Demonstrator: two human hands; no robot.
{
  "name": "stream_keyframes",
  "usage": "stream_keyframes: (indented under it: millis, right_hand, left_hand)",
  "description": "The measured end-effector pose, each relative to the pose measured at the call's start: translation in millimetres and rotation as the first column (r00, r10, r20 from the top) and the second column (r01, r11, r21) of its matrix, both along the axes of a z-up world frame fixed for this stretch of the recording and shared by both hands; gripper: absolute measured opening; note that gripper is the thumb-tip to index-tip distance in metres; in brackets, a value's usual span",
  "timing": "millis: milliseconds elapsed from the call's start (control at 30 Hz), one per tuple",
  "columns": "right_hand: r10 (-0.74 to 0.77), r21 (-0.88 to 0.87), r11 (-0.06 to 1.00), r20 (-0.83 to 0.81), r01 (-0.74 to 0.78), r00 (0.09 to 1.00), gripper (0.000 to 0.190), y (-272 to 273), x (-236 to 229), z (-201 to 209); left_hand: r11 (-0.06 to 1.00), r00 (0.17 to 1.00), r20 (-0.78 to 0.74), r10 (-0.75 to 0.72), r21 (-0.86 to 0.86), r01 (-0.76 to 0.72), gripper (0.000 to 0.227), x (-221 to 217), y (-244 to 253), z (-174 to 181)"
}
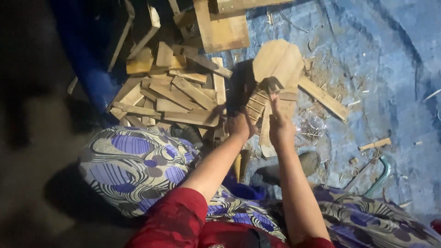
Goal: Assembling a wooden stringed instrument by hammering frets or decorative slats onto the neck.
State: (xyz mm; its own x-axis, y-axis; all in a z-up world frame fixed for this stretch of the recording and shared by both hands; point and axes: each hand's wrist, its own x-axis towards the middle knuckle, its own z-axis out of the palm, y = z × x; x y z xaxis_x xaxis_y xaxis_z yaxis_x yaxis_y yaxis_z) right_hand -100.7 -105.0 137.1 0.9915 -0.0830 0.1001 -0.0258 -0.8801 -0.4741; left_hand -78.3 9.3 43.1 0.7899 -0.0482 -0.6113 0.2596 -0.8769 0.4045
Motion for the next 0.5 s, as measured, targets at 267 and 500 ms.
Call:
stream_keyframes:
  millis: [267,500]
  right_hand:
    - [-0.018,0.152,0.988,0.328,-0.034,0.945,0.075,-25,-2,-12]
    - [0.012,0.247,0.960,0.428,-0.130,0.904,0.053,-2,-5,-20]
  left_hand:
    - [1.000,1.000,0.003,-0.016,-0.007,0.016,0.098,2,-3,-62]
    - [1.000,1.000,-0.016,0.013,-0.020,-0.013,0.090,3,-2,-51]
